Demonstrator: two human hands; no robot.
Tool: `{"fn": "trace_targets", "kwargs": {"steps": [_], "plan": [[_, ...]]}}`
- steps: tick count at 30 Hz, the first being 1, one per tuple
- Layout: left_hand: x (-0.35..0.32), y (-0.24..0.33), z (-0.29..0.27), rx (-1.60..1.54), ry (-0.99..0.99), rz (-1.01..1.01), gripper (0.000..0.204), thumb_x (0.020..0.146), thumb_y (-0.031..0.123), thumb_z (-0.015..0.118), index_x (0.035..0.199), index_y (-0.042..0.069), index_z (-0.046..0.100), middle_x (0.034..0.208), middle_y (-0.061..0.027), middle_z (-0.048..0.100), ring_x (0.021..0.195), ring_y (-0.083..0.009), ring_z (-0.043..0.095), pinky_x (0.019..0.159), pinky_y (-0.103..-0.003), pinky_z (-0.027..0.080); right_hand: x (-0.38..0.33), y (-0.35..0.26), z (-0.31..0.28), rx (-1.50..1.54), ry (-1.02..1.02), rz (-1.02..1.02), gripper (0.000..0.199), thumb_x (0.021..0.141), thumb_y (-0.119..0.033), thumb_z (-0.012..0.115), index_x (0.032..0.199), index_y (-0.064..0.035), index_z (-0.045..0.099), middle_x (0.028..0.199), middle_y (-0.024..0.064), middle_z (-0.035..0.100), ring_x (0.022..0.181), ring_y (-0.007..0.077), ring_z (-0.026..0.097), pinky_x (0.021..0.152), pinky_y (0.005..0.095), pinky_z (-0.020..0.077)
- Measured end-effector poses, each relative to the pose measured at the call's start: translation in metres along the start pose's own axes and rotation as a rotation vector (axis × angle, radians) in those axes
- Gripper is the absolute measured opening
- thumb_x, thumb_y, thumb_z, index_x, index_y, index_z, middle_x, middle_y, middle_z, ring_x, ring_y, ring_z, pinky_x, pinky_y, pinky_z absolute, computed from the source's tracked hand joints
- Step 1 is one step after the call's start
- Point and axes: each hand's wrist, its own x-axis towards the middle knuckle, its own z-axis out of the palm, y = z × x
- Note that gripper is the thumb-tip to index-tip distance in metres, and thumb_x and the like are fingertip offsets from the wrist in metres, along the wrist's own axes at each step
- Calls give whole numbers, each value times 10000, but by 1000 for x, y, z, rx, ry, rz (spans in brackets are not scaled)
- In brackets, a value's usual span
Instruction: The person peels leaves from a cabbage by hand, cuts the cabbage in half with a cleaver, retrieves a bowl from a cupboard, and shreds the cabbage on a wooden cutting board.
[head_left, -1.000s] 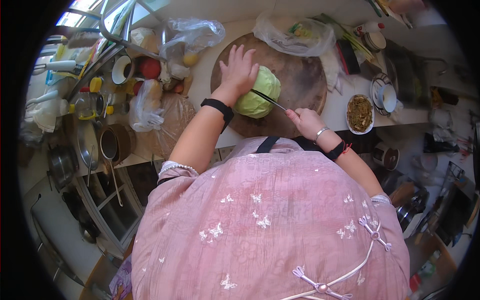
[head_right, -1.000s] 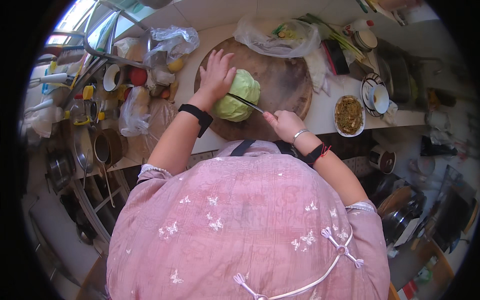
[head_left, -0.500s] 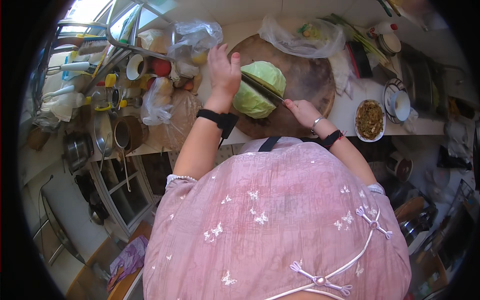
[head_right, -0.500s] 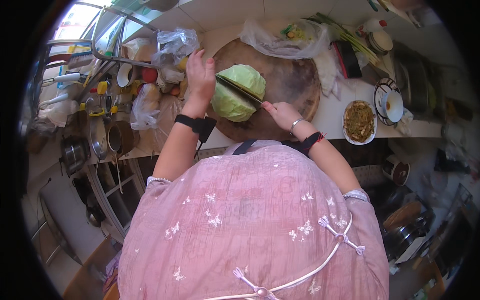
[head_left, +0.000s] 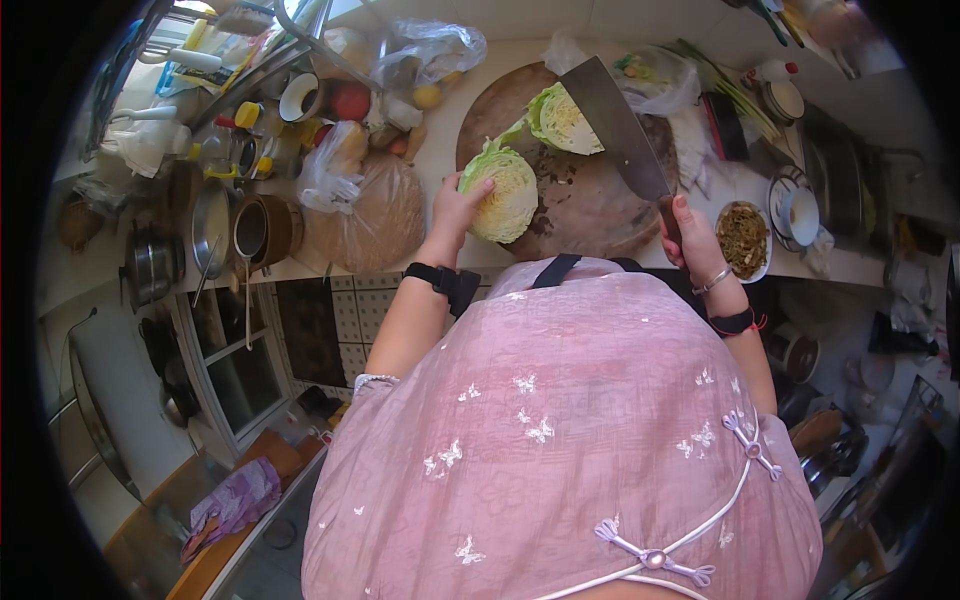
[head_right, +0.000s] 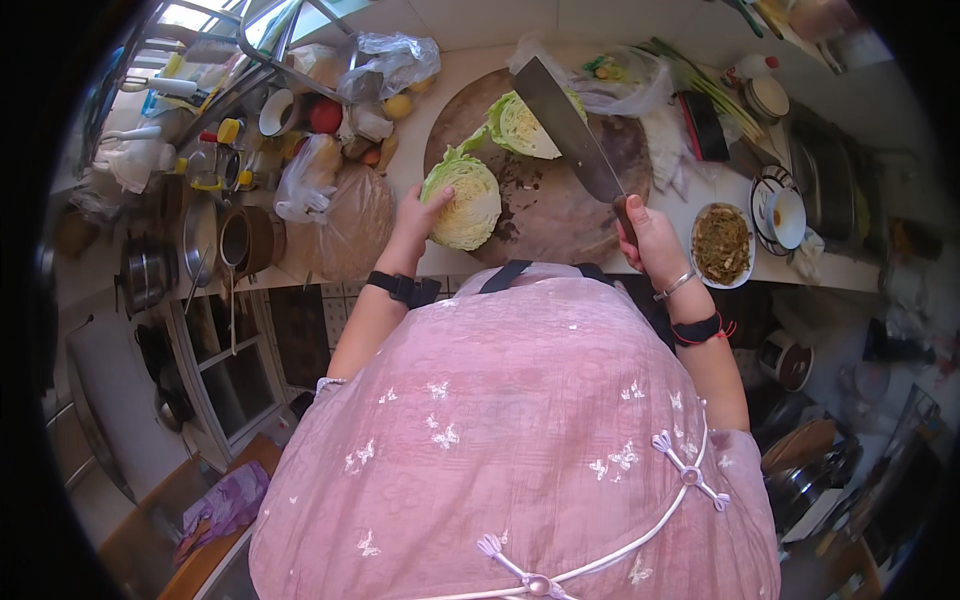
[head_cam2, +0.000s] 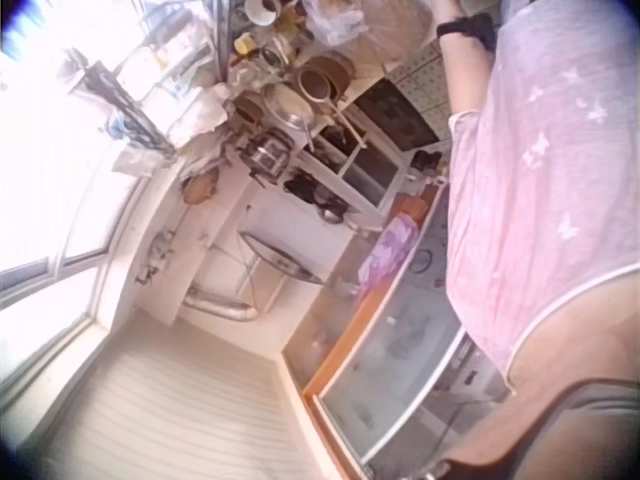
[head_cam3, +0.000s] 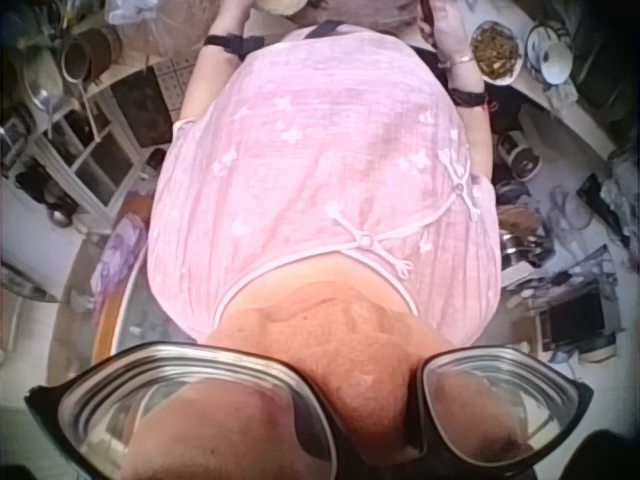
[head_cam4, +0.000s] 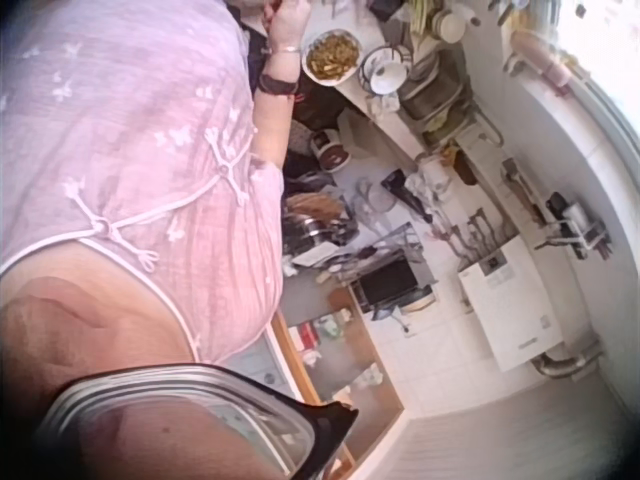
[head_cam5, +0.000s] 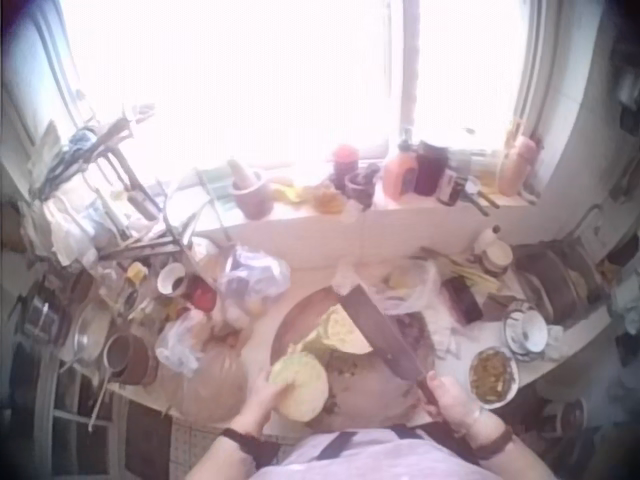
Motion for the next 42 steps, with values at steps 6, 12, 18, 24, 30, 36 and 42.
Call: {"fn": "trace_targets", "kwargs": {"steps": [6,12,18,24,30,36,42], "plan": [[-2,9,-14,-279,-197,-237,528,922,292,709,1284,-63,559,1156,-142,696,962,-217,701,828,-332,561,-5,15,15,-80,88,36,639,983,-684,452,743,-94,516,541,-29,450,410,56,403,391,216,308],[-18,10,-26,-426,-292,-420,427,1010,270,573,1332,-9,551,1204,-139,689,1036,-228,708,898,-355,578,-8,21,12,-107,122,18,637,979,-687,455,757,-94,515,544,-32,452,408,50,398,387,213,311],[-26,14,-26,-428,-290,-365,439,994,269,601,1348,21,522,1208,-108,681,1014,-211,706,851,-356,590,-16,34,9,-84,137,9,640,975,-695,453,762,-94,511,540,-33,454,397,51,394,379,209,308],[-36,9,-37,-348,-298,-357,411,993,267,601,1329,44,523,1160,-86,686,983,-187,705,818,-349,597,-29,44,2,-97,183,45,630,983,-686,444,761,-100,506,536,-35,454,389,44,385,371,203,303],[-37,-10,-60,-429,-301,-376,406,992,245,597,1327,27,526,1160,-107,685,1005,-209,700,849,-368,589,-16,45,9,-426,163,-134,672,996,-646,460,733,-33,541,580,79,525,527,218,542,515,340,437],[-46,9,-55,-426,-303,-311,405,980,250,615,1311,38,520,1163,-102,674,986,-206,704,814,-364,601,28,18,60,-844,20,-231,716,999,-638,429,843,18,671,806,248,659,832,447,631,750,462,491],[-46,24,-59,-466,-308,-223,419,965,253,630,1310,37,526,1164,-97,668,987,-202,699,800,-356,598,38,50,38,-805,40,-123,709,1006,-618,428,858,25,686,809,248,669,817,419,647,742,448,493]]}}
